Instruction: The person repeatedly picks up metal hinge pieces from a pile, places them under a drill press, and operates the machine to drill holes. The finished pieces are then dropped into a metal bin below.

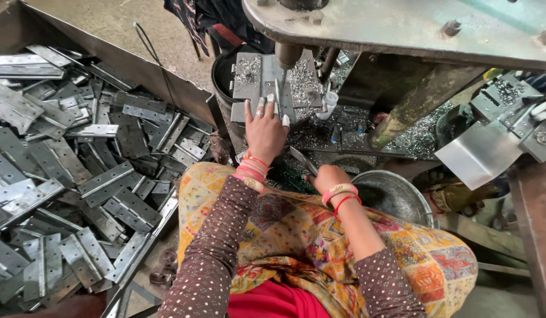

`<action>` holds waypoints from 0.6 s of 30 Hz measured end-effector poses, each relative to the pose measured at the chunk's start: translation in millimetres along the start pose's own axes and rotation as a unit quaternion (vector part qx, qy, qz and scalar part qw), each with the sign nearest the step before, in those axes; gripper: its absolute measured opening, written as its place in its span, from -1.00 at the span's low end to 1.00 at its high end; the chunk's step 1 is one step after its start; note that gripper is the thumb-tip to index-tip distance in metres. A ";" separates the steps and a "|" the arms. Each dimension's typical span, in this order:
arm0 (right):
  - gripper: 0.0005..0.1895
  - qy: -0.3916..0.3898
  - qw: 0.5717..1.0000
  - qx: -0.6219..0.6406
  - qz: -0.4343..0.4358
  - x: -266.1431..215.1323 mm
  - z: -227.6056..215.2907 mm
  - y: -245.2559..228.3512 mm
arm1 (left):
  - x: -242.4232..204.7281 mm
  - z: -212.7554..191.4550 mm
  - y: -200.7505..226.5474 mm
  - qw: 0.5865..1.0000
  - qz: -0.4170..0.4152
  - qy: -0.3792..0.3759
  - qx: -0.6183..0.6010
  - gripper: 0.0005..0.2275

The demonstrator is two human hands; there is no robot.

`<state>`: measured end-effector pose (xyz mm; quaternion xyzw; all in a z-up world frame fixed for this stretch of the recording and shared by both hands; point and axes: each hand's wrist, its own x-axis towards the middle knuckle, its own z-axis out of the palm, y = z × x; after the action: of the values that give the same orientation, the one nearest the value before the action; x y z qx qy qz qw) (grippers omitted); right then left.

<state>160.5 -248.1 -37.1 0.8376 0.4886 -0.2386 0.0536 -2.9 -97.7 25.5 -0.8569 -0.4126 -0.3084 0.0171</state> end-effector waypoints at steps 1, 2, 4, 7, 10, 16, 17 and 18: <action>-0.37 0.005 1.000 -0.003 0.000 1.9 12.2 4.3 | -0.5 -1.1 -1.4 1.000 0.004 0.005 -0.005 -0.74; -0.39 0.013 1.000 0.013 -0.005 3.7 26.6 9.5 | -1.2 -1.9 -1.7 1.000 0.001 0.010 -0.004 -0.75; -0.44 0.029 0.998 0.048 -0.017 11.7 58.7 15.6 | -1.6 -4.0 -6.8 1.000 -0.002 0.016 0.001 -0.75; -0.51 0.057 0.997 0.028 -0.040 24.9 94.9 27.5 | -6.4 -4.0 -17.7 1.000 0.001 0.011 -0.026 -0.79; -0.49 0.088 0.995 0.016 -0.051 23.1 104.8 32.5 | -12.2 1.9 -19.8 1.000 0.000 -0.022 0.012 -0.85; -0.45 -0.032 0.997 0.074 0.008 4.7 16.7 3.8 | 4.2 11.8 -23.2 0.998 0.033 0.035 0.041 -0.84; -0.45 -0.020 0.999 0.042 0.000 0.4 2.0 0.0 | 5.0 15.2 -23.0 0.999 0.023 0.019 0.033 -0.83; -0.45 -0.009 1.000 0.010 -0.007 -0.8 -10.2 -4.3 | 7.2 19.0 -23.4 1.000 0.014 0.003 0.026 -0.82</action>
<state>160.0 -243.2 -27.1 0.8322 0.4919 -0.2513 0.0482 -6.5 -71.8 8.7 -0.8608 -0.4086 -0.3001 0.0448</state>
